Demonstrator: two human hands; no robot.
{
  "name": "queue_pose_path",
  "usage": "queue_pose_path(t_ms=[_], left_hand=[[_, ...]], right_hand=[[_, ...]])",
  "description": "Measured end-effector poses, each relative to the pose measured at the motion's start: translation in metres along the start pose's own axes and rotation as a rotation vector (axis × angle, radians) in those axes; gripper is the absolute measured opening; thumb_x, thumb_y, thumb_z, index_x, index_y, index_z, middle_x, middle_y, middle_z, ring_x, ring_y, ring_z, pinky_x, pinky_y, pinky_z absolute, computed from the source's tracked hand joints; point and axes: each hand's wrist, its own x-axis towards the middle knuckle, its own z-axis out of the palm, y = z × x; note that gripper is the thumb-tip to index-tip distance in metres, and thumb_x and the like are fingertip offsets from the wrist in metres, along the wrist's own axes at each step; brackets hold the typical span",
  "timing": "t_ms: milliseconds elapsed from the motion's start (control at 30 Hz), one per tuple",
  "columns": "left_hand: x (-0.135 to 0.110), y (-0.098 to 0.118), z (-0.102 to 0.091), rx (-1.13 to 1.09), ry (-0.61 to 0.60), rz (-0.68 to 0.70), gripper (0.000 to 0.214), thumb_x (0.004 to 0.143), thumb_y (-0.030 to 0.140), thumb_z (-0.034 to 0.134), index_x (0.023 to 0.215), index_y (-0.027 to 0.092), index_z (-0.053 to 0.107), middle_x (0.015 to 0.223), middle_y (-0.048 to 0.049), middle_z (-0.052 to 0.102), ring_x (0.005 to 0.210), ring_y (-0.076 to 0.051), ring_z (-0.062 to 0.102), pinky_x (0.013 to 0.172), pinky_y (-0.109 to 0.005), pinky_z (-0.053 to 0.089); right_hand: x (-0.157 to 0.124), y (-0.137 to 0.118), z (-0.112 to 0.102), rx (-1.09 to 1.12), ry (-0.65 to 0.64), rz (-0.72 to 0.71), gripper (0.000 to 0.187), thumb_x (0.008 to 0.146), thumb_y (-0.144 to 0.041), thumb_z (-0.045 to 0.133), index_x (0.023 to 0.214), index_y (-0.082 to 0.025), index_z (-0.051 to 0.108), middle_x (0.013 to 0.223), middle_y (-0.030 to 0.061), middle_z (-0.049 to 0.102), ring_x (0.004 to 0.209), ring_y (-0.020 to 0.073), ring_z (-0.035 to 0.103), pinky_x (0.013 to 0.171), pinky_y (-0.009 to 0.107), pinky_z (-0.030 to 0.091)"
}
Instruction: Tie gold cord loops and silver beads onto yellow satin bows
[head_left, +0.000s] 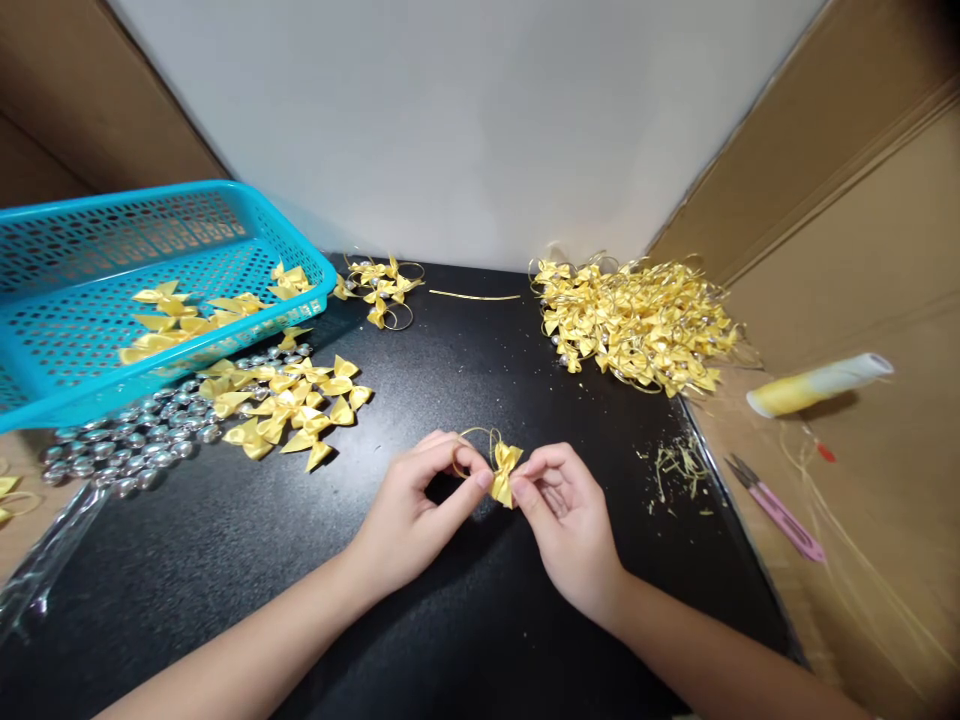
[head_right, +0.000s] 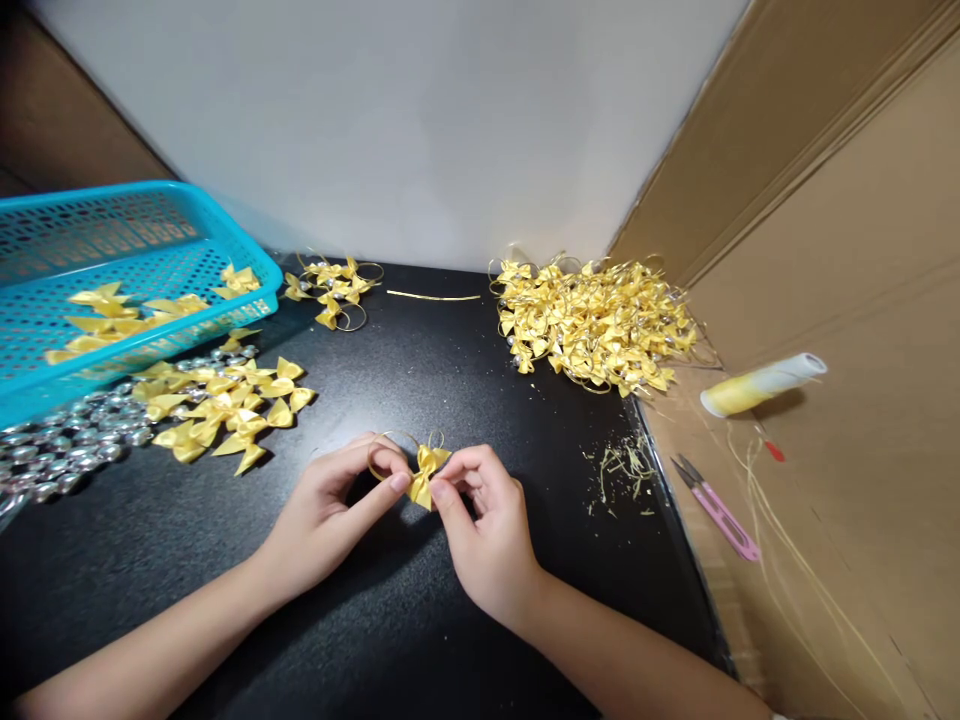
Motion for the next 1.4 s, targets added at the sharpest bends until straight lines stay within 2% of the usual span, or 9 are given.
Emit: queue_pose_path(t_ms=[333,500,700,933,1400], left_hand=[[-0.0014,-0.0014,0.0027,-0.005,0.04,-0.034,0.018,0.09,0.025,0.058,0.073,0.018,0.063,0.071,-0.0007,0.064,0.07,-0.015,0.058,0.067,-0.027,0.044],[-0.001,0.0005,0.0022,0.004,0.042,-0.04,0.019,0.09,0.026,0.058,0.073,0.018,0.063,0.07,-0.0013,0.064,0.069,-0.015,0.059,0.066,-0.027,0.045],[-0.0017,0.0018,0.0032,0.057,0.067,0.059,0.016,0.088,0.021,0.06,0.073,0.018,0.064,0.068,-0.0008,0.065,0.066,-0.014,0.06,0.064,-0.026,0.046],[-0.0026,0.0012,0.0032,0.149,0.11,0.177,0.014,0.087,0.014,0.061,0.073,0.019,0.062,0.067,0.0015,0.064,0.065,-0.012,0.058,0.065,-0.024,0.044],[-0.0024,0.0016,0.0045,0.165,0.128,0.195,0.014,0.087,0.013,0.061,0.074,0.019,0.063,0.068,0.0024,0.064,0.064,-0.012,0.057,0.064,-0.025,0.044]], right_hand=[[-0.0022,-0.0003,-0.001,-0.01,0.043,0.015,0.009,0.087,-0.018,0.061,0.082,-0.022,0.055,0.069,-0.0026,0.063,0.064,0.0115,0.067,0.063,0.021,0.055],[-0.0026,-0.001,0.0012,-0.023,0.08,-0.027,0.009,0.085,-0.017,0.062,0.081,-0.021,0.055,0.069,-0.0031,0.062,0.061,0.0117,0.068,0.061,0.021,0.057],[-0.0036,-0.0044,0.002,-0.135,0.114,-0.076,0.012,0.082,-0.016,0.063,0.077,-0.021,0.054,0.066,-0.0031,0.059,0.059,0.012,0.065,0.059,0.023,0.055],[-0.0027,-0.0076,0.0024,-0.153,0.113,-0.106,0.015,0.081,-0.013,0.063,0.075,-0.021,0.053,0.064,-0.0034,0.06,0.058,0.0114,0.065,0.057,0.021,0.053],[-0.0032,-0.0036,0.0019,-0.145,0.111,-0.108,0.013,0.083,-0.016,0.063,0.077,-0.022,0.054,0.065,-0.0023,0.062,0.06,0.0135,0.068,0.059,0.024,0.056]])
